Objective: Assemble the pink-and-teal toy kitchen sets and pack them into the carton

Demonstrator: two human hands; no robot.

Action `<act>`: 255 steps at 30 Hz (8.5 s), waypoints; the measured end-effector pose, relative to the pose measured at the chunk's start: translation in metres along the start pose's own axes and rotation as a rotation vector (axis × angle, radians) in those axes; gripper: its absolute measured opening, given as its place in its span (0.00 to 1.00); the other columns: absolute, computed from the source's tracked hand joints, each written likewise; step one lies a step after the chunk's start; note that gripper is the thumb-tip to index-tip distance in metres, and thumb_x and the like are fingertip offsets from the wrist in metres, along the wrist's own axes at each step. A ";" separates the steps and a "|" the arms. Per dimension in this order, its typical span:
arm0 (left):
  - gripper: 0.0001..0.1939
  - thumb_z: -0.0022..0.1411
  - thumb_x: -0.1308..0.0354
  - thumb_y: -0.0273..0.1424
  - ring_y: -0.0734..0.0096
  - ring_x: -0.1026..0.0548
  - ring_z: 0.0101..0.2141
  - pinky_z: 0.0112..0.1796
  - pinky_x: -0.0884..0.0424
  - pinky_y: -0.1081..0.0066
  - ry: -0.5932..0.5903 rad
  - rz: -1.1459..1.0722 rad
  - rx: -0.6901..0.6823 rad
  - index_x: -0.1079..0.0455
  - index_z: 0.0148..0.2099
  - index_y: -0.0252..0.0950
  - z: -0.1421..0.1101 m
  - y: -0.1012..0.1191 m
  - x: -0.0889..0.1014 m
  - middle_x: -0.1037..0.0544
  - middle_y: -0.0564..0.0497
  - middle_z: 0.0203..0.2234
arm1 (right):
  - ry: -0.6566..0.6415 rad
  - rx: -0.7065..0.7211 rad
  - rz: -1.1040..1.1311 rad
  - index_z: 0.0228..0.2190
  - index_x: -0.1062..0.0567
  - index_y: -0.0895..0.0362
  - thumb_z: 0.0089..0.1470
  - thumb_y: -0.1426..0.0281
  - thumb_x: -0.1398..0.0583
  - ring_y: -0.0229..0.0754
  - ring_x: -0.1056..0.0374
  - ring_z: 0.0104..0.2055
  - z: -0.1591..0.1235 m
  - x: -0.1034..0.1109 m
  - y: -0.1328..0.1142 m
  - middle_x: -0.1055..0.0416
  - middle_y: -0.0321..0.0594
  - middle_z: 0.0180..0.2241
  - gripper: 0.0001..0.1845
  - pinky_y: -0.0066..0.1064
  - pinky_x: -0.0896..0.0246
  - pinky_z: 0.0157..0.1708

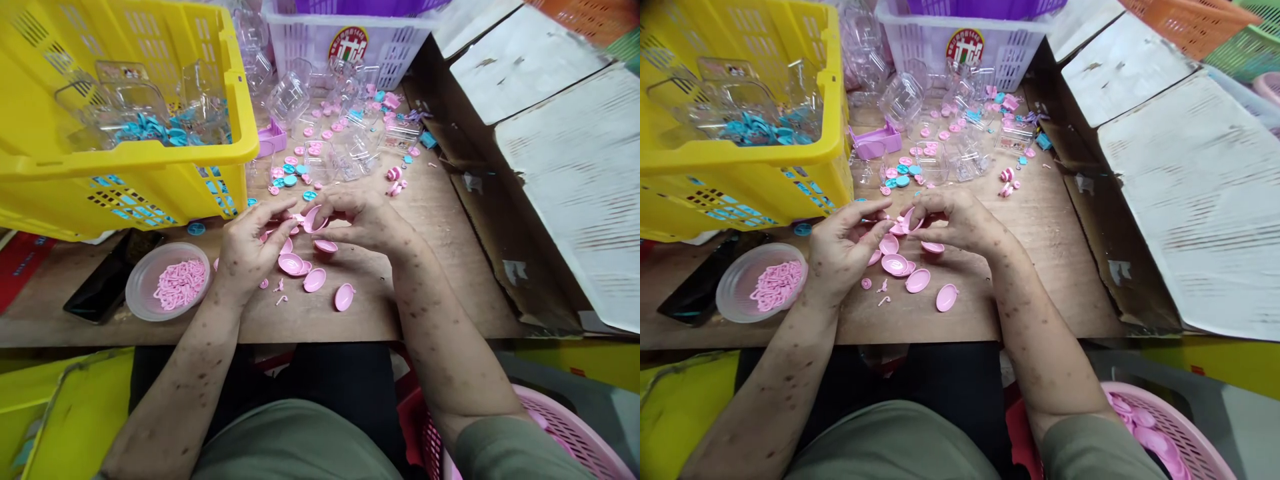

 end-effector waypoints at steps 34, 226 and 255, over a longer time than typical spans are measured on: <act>0.10 0.73 0.28 0.40 0.64 0.11 0.41 0.46 0.12 0.67 -0.005 -0.135 0.222 0.16 0.49 0.39 -0.006 -0.014 -0.007 0.11 0.49 0.42 | 0.015 -0.020 0.039 0.36 0.14 0.55 0.68 0.48 0.27 0.47 0.20 0.48 0.001 -0.005 -0.001 0.14 0.45 0.43 0.22 0.37 0.24 0.50; 0.16 0.78 0.37 0.35 0.42 0.29 0.62 0.59 0.36 0.47 -0.268 0.539 0.246 0.20 0.64 0.43 -0.031 -0.021 -0.004 0.20 0.42 0.61 | -0.164 -0.298 -0.218 0.39 0.16 0.56 0.64 0.58 0.26 0.39 0.34 0.32 -0.008 -0.014 0.010 0.26 0.35 0.31 0.15 0.32 0.41 0.32; 0.09 0.75 0.29 0.28 0.66 0.15 0.50 0.55 0.22 0.70 0.051 0.099 0.042 0.14 0.54 0.44 -0.029 0.004 0.020 0.11 0.53 0.48 | -0.407 -0.424 0.054 0.40 0.11 0.55 0.62 0.62 0.23 0.45 0.21 0.44 -0.018 -0.055 0.014 0.15 0.40 0.43 0.10 0.33 0.29 0.44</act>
Point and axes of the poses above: each hand's wrist, its own z-axis towards the middle knuckle, its own x-axis out of the back of the hand, y = z × x, the point moved 8 cm from there along z, towards the middle knuckle
